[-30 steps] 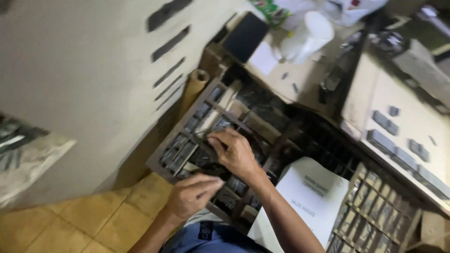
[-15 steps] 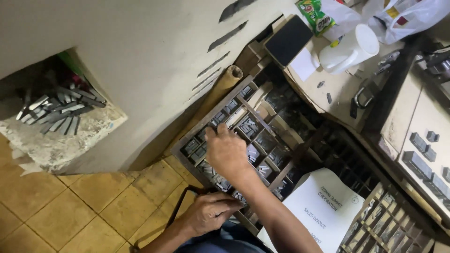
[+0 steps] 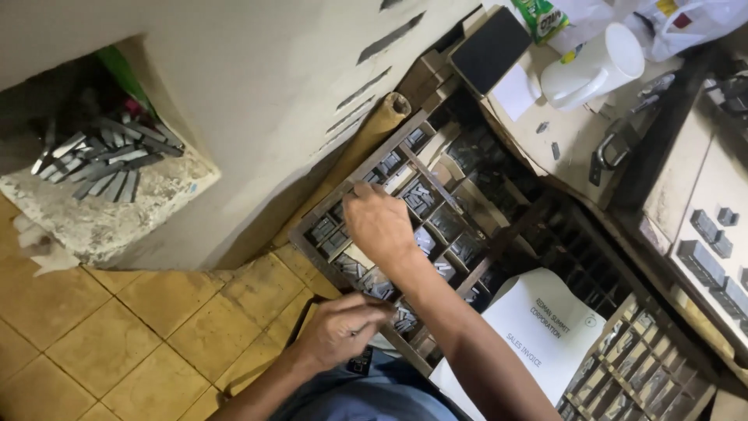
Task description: Selecting and arranging individual metal type characters from a storage tray for letterpress printing.
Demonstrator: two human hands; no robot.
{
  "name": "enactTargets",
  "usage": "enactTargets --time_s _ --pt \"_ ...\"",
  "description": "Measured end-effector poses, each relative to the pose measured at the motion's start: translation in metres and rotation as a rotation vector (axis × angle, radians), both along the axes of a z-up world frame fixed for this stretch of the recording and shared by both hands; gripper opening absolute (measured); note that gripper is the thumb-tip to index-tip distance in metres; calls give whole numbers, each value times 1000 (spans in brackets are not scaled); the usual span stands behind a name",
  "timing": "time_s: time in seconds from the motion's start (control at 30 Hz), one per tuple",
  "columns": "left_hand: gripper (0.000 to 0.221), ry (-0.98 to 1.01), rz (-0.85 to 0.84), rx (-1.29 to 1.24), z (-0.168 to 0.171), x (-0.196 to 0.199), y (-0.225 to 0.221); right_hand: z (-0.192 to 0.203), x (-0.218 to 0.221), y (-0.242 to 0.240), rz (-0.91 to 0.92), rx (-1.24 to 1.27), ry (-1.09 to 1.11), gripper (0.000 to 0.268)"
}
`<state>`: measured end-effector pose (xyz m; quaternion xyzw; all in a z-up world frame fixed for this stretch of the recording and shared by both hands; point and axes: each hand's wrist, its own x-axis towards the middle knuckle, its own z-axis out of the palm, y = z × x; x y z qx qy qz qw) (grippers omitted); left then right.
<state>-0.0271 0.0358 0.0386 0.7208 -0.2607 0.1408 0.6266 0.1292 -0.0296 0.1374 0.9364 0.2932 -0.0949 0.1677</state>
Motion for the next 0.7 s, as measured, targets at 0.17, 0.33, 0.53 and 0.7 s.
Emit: enactTargets --time_s 0.17,0.33,0.53,0.7 --pt "23 -6 93 14 -1 4 5 4 15 -17 196 -3 82 23" --pt "22 -17 110 -6 10 7 5 20 23 -13 378 -372 87 66" --pt "29 -2 60 -26 11 7 3 -4 32 -17 386 -370 27 26" --pt "29 -43 86 -3 -10 9 2 17 20 -12 363 -310 -5 19"
